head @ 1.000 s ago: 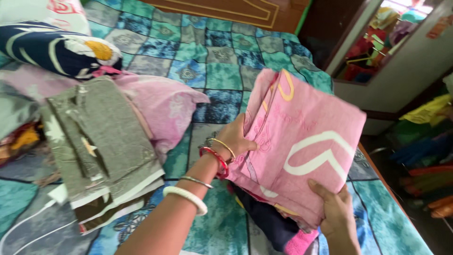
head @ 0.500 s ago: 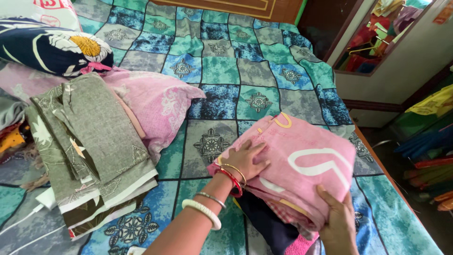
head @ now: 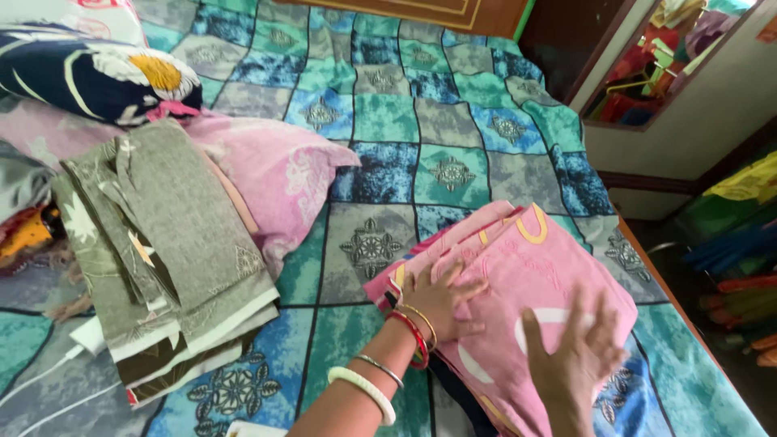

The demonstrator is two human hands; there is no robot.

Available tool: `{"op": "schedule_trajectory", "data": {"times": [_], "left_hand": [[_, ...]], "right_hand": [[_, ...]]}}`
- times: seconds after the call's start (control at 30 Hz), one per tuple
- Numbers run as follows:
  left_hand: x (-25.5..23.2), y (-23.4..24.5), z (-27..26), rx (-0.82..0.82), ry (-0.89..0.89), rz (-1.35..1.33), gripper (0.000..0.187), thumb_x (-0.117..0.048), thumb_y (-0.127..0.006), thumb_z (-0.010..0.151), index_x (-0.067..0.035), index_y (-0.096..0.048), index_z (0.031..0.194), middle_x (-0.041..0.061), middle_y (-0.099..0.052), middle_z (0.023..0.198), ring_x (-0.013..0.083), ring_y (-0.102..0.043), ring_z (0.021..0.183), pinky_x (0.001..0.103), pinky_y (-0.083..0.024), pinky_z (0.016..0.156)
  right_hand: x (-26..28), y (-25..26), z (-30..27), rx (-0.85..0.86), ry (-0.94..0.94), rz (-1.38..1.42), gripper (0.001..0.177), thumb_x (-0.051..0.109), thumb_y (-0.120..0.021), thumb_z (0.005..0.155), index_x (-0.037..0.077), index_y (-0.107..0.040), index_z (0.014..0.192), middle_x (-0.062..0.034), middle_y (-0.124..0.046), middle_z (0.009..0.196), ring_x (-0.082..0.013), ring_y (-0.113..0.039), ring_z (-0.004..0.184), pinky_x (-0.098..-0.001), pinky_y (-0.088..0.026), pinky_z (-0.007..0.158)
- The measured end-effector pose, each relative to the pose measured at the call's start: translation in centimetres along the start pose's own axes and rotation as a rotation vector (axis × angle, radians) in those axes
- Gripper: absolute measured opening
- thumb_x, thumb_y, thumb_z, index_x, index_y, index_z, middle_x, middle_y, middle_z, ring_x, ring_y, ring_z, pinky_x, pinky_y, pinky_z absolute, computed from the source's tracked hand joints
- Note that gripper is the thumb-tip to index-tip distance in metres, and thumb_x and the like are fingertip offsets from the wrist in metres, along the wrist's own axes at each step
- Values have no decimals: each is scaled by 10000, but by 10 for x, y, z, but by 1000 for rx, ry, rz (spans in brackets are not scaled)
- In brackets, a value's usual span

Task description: The person folds clothes and fabric items by hand on a bed, stacks them onto a red chair, and then picks up and handles a white charging cable and power adapter.

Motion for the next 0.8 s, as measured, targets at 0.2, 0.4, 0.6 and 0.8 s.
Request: {"op": "schedule_trajectory", "data": {"times": [0.2, 0.4, 0.6, 0.8], "left_hand": [[13, -12, -4, -51, -2, -38, 904, -679, -728, 738, -557, -315, 1534, -41, -106, 1726, 503, -124, 1511, 707, -90, 1185], [18, -22, -9, -152, -56, -39, 886, -638, -745, 766, -488, -350, 1545, 4, -150, 1714, 453, -148, 1544, 716, -143, 1165], [52, -26, -22, -107, -67, -15, 826, -551, -736, 789, -428, -399, 1533, 17, -160, 1715, 368, -225, 1529, 713, -151, 1158], [96, -22, -43, -133, -77, -195, 809, -543, -710, 835, -358, -430, 1571, 224, -319, 1609, 412, -364, 1477, 501, -370, 1189]], "right_hand": [[40, -49, 1, 410, -6, -304, 739, 734, -336, 906, 406, -274, 1565, -61, -97, 1685, -363, 18, 1541, -716, 115, 1122], [45, -43, 1, 427, -55, -310, 738, 735, -330, 900, 426, -271, 1567, -46, -112, 1691, -342, -7, 1547, -687, 94, 1154], [42, -47, 5, 481, -88, -312, 744, 748, -322, 893, 441, -236, 1566, -29, -58, 1701, -337, 28, 1553, -695, 77, 1146], [38, -65, 14, 530, -135, -340, 750, 741, -334, 904, 457, -162, 1576, -19, -7, 1690, -358, 71, 1538, -722, 106, 1130]]}}
Point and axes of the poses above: each hand's wrist, its own z-axis towards the middle knuckle, its own y-axis out of the back of the hand, x = y × z, the point moved 3 cm from there along z, towards the middle knuckle
